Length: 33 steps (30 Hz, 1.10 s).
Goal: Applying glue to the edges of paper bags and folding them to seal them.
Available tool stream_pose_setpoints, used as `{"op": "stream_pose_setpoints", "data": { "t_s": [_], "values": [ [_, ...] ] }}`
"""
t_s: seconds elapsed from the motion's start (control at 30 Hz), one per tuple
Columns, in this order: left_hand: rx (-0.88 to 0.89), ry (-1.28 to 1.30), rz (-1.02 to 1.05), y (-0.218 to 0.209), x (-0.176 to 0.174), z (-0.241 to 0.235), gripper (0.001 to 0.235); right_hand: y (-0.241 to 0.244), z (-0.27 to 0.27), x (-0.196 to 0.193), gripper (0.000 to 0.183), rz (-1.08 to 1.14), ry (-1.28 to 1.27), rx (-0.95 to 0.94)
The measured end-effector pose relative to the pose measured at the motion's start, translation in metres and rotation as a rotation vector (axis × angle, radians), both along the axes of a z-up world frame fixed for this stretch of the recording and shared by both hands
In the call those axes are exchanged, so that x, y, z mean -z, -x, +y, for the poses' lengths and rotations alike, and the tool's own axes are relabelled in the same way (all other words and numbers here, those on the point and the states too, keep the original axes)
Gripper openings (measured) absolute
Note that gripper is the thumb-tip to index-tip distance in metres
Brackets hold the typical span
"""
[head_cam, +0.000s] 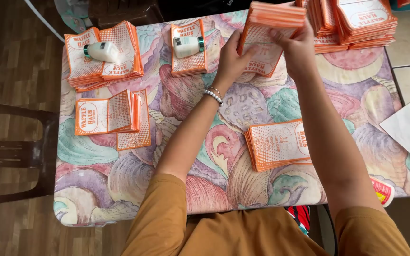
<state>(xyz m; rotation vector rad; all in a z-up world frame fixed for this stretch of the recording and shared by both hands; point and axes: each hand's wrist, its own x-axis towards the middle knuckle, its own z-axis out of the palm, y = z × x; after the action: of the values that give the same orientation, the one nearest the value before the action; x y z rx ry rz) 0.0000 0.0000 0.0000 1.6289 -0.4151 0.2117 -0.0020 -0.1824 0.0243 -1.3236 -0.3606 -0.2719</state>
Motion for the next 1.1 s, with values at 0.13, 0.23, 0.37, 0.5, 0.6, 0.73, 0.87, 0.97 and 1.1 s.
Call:
{"op": "stream_pose_setpoints", "data": {
  "t_s": [0.13, 0.23, 0.37, 0.5, 0.6, 0.73, 0.87, 0.97, 1.1],
  "values": [
    [0.000, 0.093, 0.006, -0.009, 0.012, -0.001, 0.047, -0.007, 0.008, 0.002, 0.031, -0.007, 0.036, -0.061],
    [-0.107, 0.014, 0.024, -0.026, 0.015, -0.008, 0.046, -0.027, 0.004, 0.001, 0.035, -0.016, 0.244, 0.073],
    [-0.250, 0.047, 0.400, -0.047, 0.003, -0.017, 0.030, -0.035, -0.011, -0.008, 0.042, 0.173, 0.671, 0.250],
    [-0.328, -0.365, 0.468, -0.092, 0.053, -0.018, 0.032, 0.016, -0.044, -0.035, 0.036, 0.086, 0.893, 0.210],
    [-0.484, -0.582, -0.005, -0.062, 0.047, -0.025, 0.071, 0.082, -0.067, -0.054, 0.059, 0.418, 1.055, 0.067],
    [-0.422, -0.957, -0.194, 0.050, -0.012, -0.021, 0.059, 0.156, -0.089, -0.053, 0.080, 0.418, 1.336, -0.090],
    [0.304, -1.183, -0.018, 0.151, -0.017, -0.022, 0.109, 0.183, -0.090, -0.022, 0.116, 0.346, 1.553, -0.265],
    [0.385, -1.459, -0.051, 0.183, 0.009, -0.034, 0.167, 0.192, -0.080, 0.002, 0.149, 0.007, 1.699, -0.310],
    [0.230, -1.560, -0.206, 0.202, 0.018, -0.043, 0.176, 0.204, -0.070, 0.000, 0.148, -0.136, 1.891, -0.206]
  ]
}}
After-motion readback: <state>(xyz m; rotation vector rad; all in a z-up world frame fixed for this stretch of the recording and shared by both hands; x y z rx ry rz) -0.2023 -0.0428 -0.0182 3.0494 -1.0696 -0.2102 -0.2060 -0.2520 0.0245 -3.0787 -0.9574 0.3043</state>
